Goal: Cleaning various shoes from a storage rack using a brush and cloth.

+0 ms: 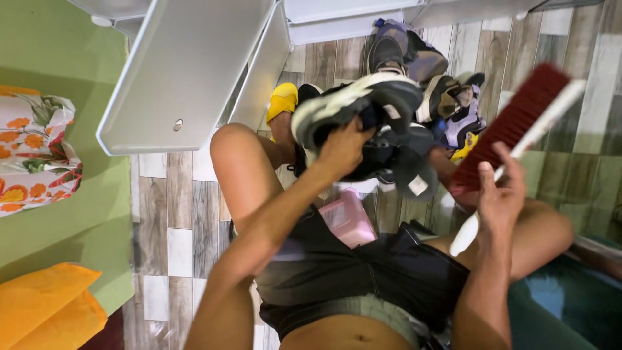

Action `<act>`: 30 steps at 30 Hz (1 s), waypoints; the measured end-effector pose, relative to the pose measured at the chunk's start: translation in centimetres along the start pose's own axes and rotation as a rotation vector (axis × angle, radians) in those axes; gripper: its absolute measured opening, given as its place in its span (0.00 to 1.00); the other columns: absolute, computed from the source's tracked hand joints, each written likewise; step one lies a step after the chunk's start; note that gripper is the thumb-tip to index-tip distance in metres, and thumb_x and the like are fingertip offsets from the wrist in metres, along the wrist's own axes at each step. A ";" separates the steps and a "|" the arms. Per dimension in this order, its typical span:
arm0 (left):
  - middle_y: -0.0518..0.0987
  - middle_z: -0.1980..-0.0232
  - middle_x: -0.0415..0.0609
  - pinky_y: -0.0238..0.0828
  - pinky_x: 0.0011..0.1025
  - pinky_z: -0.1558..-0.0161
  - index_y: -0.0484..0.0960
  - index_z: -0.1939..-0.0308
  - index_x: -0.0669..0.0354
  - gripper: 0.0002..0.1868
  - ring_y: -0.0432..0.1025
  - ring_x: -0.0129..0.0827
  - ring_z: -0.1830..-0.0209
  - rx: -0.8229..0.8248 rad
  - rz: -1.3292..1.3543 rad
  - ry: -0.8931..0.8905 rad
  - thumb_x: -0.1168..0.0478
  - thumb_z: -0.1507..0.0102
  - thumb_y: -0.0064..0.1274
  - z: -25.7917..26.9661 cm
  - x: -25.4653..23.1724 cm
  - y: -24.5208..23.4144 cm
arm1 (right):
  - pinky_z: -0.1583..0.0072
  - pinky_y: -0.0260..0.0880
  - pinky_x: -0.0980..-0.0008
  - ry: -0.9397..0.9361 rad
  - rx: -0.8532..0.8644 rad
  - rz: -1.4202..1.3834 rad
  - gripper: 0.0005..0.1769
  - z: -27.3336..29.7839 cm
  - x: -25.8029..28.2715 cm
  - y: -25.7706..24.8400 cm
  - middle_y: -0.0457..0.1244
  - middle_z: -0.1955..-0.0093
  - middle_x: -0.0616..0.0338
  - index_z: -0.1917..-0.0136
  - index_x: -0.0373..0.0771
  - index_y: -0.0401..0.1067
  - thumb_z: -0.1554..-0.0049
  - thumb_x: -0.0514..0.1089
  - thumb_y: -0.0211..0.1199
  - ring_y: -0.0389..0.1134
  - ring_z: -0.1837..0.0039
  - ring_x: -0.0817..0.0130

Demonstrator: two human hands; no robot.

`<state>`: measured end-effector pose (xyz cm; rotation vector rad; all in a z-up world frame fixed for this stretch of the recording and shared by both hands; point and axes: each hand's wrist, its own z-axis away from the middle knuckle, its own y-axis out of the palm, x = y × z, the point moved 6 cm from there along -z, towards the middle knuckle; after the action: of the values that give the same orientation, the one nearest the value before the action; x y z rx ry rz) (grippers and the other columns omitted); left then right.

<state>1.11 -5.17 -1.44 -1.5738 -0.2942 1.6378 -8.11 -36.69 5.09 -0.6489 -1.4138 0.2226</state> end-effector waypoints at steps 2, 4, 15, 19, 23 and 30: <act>0.75 0.42 0.60 0.71 0.49 0.48 0.82 0.41 0.52 0.25 0.73 0.53 0.48 -0.068 -0.193 0.201 0.67 0.43 0.49 -1.3 -0.4 -2.1 | 0.19 0.56 0.60 -0.175 -0.073 0.106 0.28 -0.2 4.6 -0.2 0.53 0.18 0.45 0.19 0.33 0.58 0.28 0.34 0.63 0.56 0.20 0.53; 0.77 0.44 0.58 0.71 0.49 0.47 0.83 0.47 0.53 0.17 0.73 0.53 0.47 -0.096 -0.290 0.269 0.63 0.38 0.48 -1.7 -1.5 -4.9 | 0.20 0.56 0.59 -0.150 -0.070 0.083 0.35 0.0 9.5 2.4 0.49 0.16 0.43 0.17 0.36 0.48 0.30 0.35 0.61 0.55 0.19 0.51; 0.81 0.50 0.53 0.70 0.42 0.43 0.87 0.62 0.60 0.14 0.72 0.48 0.43 -0.041 -0.534 0.308 0.57 0.38 0.48 -1.4 4.7 -4.7 | 0.41 0.70 0.54 0.241 0.260 0.410 0.42 -0.2 2.2 11.8 0.66 0.40 0.31 0.12 0.42 0.43 0.36 0.36 0.52 0.69 0.44 0.40; 0.81 0.46 0.49 0.68 0.38 0.40 0.89 0.60 0.57 0.14 0.71 0.44 0.40 0.076 -0.694 0.353 0.59 0.40 0.48 -0.8 4.5 0.4 | 0.36 0.70 0.55 -0.111 0.120 0.553 0.37 -1.5 4.2 10.7 0.62 0.33 0.30 0.15 0.36 0.49 0.33 0.37 0.59 0.68 0.37 0.41; 0.82 0.43 0.46 0.67 0.38 0.39 0.89 0.55 0.54 0.14 0.71 0.41 0.38 0.280 -0.698 0.337 0.60 0.36 0.48 -2.2 5.9 7.9 | 0.35 0.69 0.56 -0.282 0.419 0.385 0.37 -0.5 14.1 16.0 0.62 0.32 0.34 0.19 0.37 0.55 0.38 0.40 0.63 0.68 0.35 0.46; 0.82 0.41 0.46 0.66 0.38 0.38 0.89 0.49 0.54 0.15 0.69 0.45 0.34 0.387 -0.663 0.260 0.61 0.35 0.50 -1.6 4.2 7.2 | 0.51 0.73 0.56 -0.554 0.585 0.769 0.20 -7.0 19.8 15.0 0.67 0.50 0.47 0.31 0.47 0.68 0.37 0.44 0.61 0.69 0.54 0.55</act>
<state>0.29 -7.43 -9.64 -1.1969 -0.2970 0.9022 5.39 -16.39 13.51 -0.6294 -1.4456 1.4564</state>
